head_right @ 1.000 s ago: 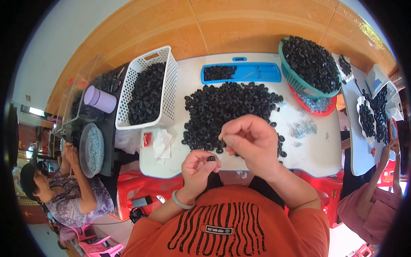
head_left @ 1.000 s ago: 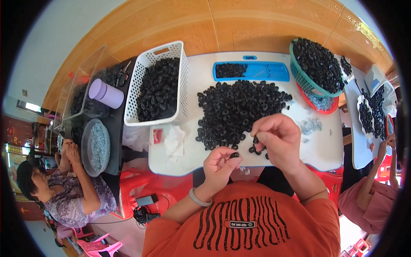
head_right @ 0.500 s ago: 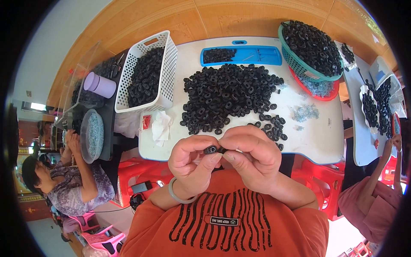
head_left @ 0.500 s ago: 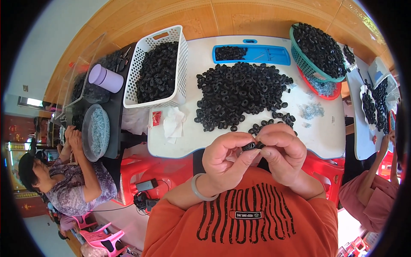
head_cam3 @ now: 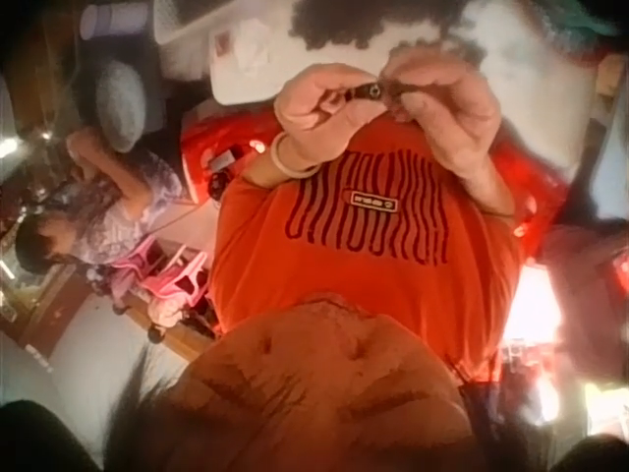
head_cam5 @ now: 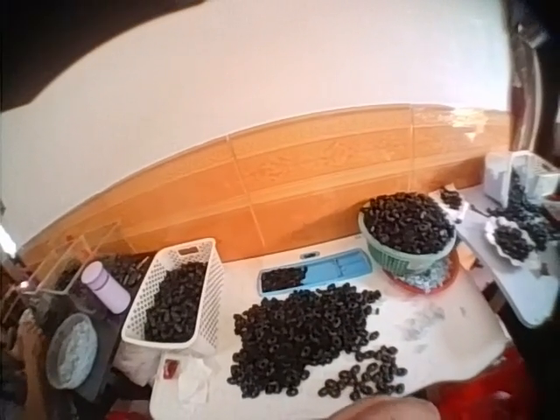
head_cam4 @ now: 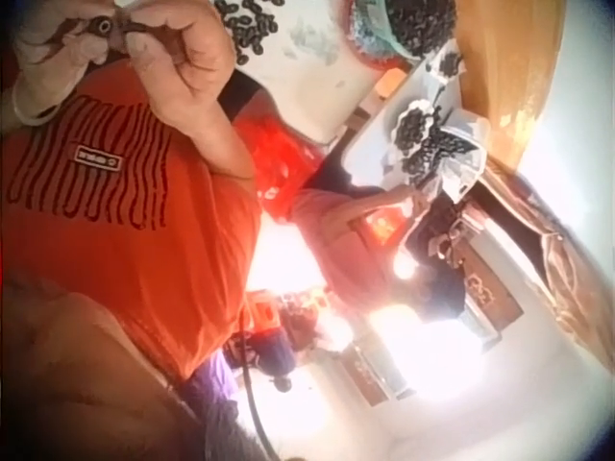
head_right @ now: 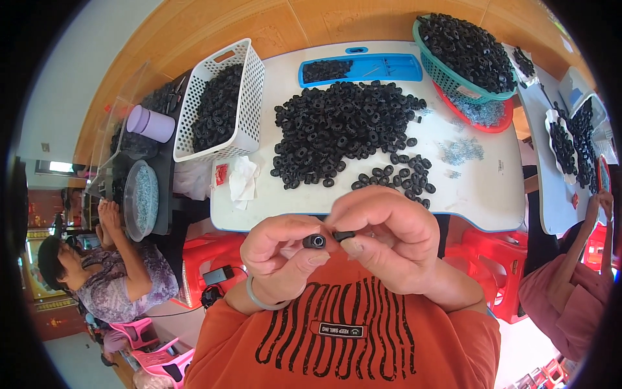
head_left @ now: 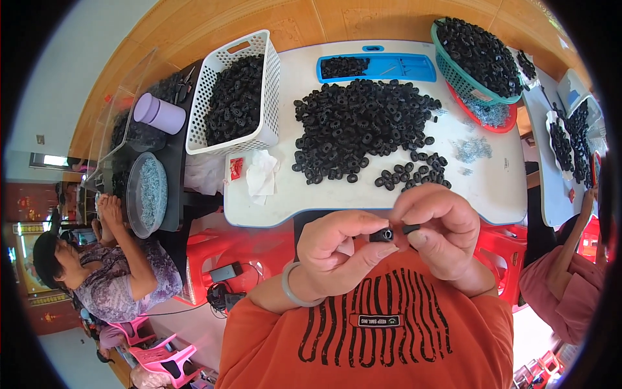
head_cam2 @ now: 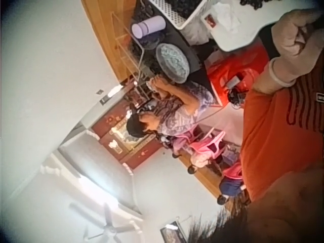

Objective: The person assembles components by hand, picking up a black plastic part and a metal spring, inserting the spring into the part, and placing the assembled unit onto the table. This process is repeated, with the person occasionally reaching into a white basket or blue tray for more parts.

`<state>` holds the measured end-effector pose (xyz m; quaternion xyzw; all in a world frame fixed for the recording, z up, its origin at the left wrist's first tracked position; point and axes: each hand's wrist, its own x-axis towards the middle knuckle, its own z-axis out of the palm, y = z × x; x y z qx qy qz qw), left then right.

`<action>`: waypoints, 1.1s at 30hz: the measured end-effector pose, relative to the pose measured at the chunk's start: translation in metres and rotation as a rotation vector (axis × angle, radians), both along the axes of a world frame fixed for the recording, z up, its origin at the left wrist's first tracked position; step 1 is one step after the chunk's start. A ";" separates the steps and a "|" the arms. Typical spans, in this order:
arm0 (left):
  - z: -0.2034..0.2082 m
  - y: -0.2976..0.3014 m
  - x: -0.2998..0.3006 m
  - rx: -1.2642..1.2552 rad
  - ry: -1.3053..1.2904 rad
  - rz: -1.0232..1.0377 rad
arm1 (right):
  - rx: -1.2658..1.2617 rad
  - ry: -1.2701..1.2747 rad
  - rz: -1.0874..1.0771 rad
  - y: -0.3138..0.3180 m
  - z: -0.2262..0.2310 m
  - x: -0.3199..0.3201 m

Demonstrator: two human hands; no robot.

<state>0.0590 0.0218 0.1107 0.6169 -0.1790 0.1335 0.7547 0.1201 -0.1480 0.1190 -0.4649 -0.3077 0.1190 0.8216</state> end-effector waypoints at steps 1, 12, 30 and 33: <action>0.000 -0.001 0.000 -0.047 -0.003 -0.015 | 0.031 0.074 0.015 -0.002 0.001 -0.004; 0.009 0.004 -0.006 0.129 0.030 0.000 | -0.367 -0.520 -0.068 -0.019 0.019 0.013; 0.035 0.012 -0.006 0.422 0.036 0.074 | -0.317 -0.447 0.032 -0.004 0.025 0.016; 0.037 0.013 -0.004 0.479 0.004 0.083 | -0.355 -0.434 -0.010 -0.002 0.024 0.011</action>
